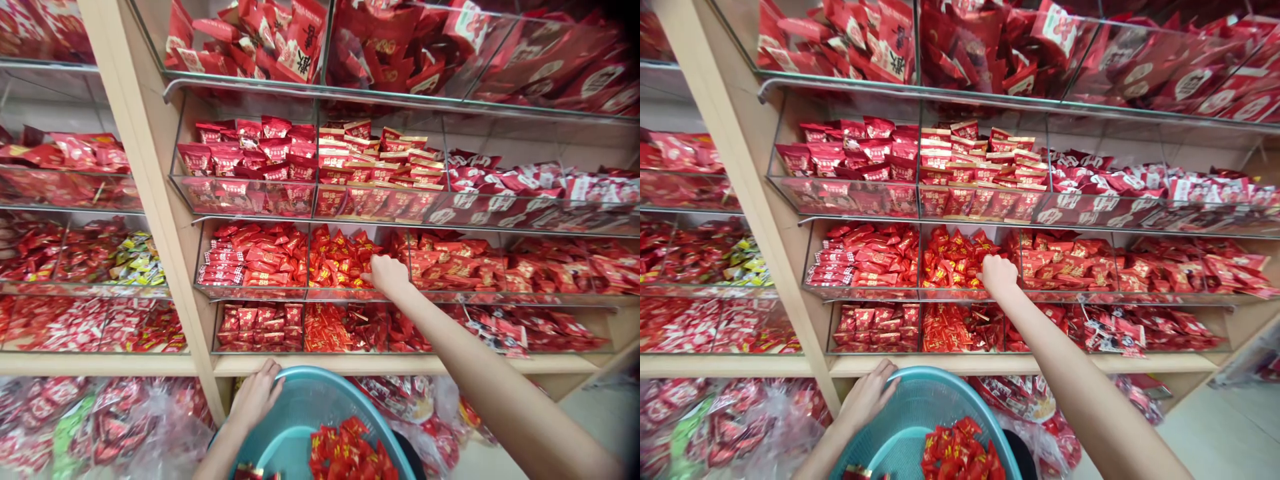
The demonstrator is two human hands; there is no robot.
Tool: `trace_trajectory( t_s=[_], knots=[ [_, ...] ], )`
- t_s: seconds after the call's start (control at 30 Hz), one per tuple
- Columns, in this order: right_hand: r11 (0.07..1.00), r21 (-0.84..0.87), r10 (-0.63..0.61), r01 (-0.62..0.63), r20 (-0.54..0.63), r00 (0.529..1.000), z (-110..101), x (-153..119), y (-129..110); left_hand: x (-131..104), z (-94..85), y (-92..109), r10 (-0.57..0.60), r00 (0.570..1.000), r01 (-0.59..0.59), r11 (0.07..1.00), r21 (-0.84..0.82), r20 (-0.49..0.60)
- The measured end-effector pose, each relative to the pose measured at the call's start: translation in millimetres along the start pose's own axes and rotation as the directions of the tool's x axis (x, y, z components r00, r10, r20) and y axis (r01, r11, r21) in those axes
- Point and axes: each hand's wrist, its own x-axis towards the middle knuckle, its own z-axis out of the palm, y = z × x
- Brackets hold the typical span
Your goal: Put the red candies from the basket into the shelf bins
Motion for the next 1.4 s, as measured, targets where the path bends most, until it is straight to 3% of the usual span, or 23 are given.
trace_trajectory(
  t_s=[0.3,0.37,0.5,0.6,0.67,0.77,0.87,0.97,1.07,1.17,1.27,1.4],
  knots=[
    [0.997,0.064,0.041,-0.045,0.061,0.997,2.1,3.5,2.3,0.5,-1.1,0.7,-0.026,1.000,0.026,1.000,-0.004,0.012],
    [0.993,0.111,0.044,-0.045,0.010,0.999,-3.1,-1.0,6.6,0.7,-1.7,0.7,-0.018,1.000,0.018,1.000,-0.012,0.016],
    [0.958,0.284,0.015,0.046,-0.210,0.978,-24.8,-29.3,12.5,1.3,-0.9,-0.1,-0.002,1.000,0.002,1.000,-0.014,0.009],
    [0.826,0.516,-0.095,0.227,-0.269,0.959,-28.2,-72.2,7.4,1.8,0.4,-0.8,0.003,1.000,-0.003,1.000,-0.020,0.008],
    [0.704,0.646,-0.233,0.294,-0.180,0.956,-10.1,-106.6,-1.4,2.0,1.1,-0.7,0.008,1.000,-0.008,1.000,-0.016,0.008],
    [0.638,0.721,-0.407,0.270,0.018,0.913,47.6,-155.9,-18.5,2.0,1.5,0.1,-0.001,1.000,0.001,1.000,0.002,0.008],
    [0.724,0.660,-0.481,0.201,0.274,0.833,112.3,-194.1,-33.9,1.4,1.0,1.1,-0.006,1.000,0.006,1.000,0.012,0.006],
    [0.828,0.523,-0.473,0.203,0.456,0.754,150.7,-218.5,-45.5,0.7,-0.2,1.4,0.006,1.000,-0.006,1.000,0.011,0.005],
    [0.867,0.441,-0.462,0.232,0.539,0.705,161.7,-230.5,-53.9,0.7,-1.0,1.4,0.005,1.000,-0.005,1.000,0.008,0.004],
    [0.883,0.398,-0.450,0.248,0.571,0.687,163.6,-235.5,-60.7,1.2,-1.0,1.4,0.004,1.000,-0.004,1.000,0.005,0.004],
    [0.892,0.367,-0.438,0.264,0.557,0.706,168.2,-240.1,-68.7,1.3,-0.2,0.7,0.018,1.000,-0.018,1.000,0.006,-0.001],
    [0.925,0.239,-0.379,0.296,0.496,0.782,179.4,-247.8,-80.7,0.5,0.4,-0.5,0.021,1.000,-0.021,1.000,0.001,-0.010]
  ],
)
